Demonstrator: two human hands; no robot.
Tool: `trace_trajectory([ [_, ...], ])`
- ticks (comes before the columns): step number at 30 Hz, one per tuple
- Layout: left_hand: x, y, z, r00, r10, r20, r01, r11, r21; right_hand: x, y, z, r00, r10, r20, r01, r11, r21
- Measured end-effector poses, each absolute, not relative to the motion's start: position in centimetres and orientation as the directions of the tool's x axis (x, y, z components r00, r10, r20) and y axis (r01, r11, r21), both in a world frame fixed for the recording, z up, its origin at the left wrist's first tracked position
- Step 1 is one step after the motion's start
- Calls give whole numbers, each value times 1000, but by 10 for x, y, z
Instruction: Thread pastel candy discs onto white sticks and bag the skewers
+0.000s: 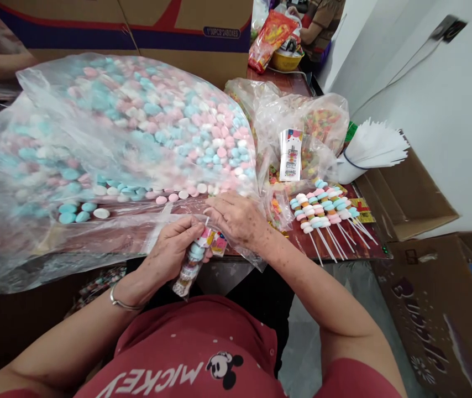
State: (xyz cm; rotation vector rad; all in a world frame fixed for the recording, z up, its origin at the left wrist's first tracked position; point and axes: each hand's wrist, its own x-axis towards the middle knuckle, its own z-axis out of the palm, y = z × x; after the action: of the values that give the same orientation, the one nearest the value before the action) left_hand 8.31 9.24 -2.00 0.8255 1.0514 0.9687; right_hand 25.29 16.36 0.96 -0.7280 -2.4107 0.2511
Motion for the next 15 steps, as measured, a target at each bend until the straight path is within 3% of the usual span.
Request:
trace_trajectory([
  [3, 84, 90, -27, 131, 944, -302, -214, 324, 921, 250, 158, 4, -646, 592, 482, 420, 803, -423],
  [5, 83, 90, -29, 81, 963, -255, -195, 267, 944, 247, 152, 2, -601, 661, 450, 388, 733, -558],
  [8, 80, 94, -26, -35, 992, -124, -103, 120, 987, 240, 141, -2, -440, 844, 306, 355, 477, -804],
  [11, 79, 98, -20, -86, 996, -9, 10, 10, 1000, 232, 129, -6, -392, 917, 75, 293, 202, -935],
  [15, 82, 95, -21, -38, 994, -107, -188, 98, 977, 226, 119, -9, -406, 914, -23, 145, 39, -989],
])
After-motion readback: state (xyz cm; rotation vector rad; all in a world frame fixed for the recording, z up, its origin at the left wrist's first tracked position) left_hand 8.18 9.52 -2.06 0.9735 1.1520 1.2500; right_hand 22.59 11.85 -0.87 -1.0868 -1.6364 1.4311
